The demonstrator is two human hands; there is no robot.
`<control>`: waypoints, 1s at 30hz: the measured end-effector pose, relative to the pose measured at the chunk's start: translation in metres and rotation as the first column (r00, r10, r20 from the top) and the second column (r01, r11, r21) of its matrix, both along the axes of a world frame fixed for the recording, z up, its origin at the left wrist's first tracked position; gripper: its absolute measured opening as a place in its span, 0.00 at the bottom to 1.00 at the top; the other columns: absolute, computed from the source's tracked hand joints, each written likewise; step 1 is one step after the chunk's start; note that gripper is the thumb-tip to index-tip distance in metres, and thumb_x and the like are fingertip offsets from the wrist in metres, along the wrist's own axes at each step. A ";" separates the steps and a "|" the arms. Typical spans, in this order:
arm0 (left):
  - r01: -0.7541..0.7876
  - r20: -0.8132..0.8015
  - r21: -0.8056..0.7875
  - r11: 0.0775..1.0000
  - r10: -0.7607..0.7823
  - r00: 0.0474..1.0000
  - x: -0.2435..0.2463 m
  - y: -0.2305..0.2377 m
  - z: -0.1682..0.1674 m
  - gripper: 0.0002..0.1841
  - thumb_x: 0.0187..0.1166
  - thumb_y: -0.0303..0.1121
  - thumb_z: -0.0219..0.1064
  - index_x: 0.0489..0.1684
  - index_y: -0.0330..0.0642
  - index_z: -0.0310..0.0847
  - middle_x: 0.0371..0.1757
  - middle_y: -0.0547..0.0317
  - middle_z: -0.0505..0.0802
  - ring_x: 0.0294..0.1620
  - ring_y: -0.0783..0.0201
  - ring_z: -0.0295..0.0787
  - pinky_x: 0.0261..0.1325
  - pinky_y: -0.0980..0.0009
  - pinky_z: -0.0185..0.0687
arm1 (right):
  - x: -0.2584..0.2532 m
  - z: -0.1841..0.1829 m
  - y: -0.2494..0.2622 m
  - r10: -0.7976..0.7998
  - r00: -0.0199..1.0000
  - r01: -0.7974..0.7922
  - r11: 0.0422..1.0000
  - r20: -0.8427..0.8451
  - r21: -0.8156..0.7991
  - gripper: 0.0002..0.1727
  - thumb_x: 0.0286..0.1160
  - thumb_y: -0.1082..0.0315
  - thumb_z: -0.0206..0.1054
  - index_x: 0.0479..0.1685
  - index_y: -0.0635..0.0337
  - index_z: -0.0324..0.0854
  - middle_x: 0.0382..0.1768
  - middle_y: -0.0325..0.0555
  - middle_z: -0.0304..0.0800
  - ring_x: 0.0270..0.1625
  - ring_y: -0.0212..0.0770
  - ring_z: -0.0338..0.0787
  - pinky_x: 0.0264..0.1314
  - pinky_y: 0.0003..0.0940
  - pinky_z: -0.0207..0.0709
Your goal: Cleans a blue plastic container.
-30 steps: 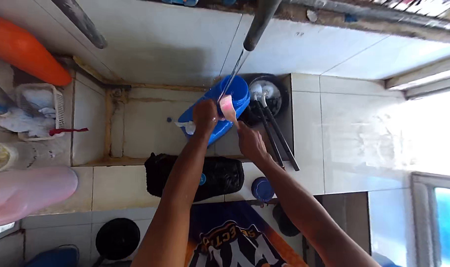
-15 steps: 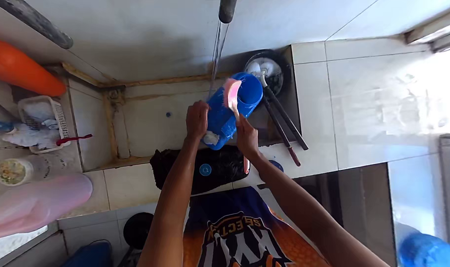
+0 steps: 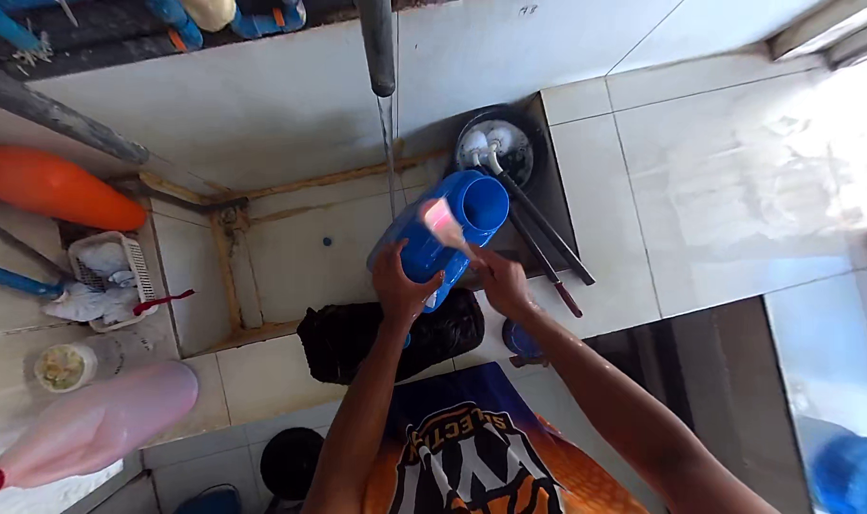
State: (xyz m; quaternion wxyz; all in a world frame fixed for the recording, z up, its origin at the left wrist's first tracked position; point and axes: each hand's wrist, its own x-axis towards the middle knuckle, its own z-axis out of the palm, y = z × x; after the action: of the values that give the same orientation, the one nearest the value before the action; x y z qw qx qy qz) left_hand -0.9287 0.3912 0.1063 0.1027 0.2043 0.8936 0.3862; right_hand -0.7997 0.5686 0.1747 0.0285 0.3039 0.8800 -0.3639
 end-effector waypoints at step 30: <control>0.030 0.069 0.248 0.968 -0.049 0.996 -0.050 -0.030 -0.023 0.66 0.41 0.60 0.88 0.91 0.50 0.55 0.89 0.52 0.68 0.90 0.51 0.58 0.92 0.48 0.50 | -0.052 0.063 -0.033 0.246 0.860 -0.344 0.927 0.446 0.153 0.28 0.92 0.58 0.51 0.90 0.27 0.61 0.39 0.61 0.93 0.43 0.68 0.92 0.41 0.70 0.83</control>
State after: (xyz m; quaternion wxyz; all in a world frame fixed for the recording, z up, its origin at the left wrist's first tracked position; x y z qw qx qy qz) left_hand -0.9785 0.3612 0.0828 0.1173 0.2188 0.8299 0.4996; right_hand -0.8519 0.5355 0.2375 0.2376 0.2370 0.9250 -0.1783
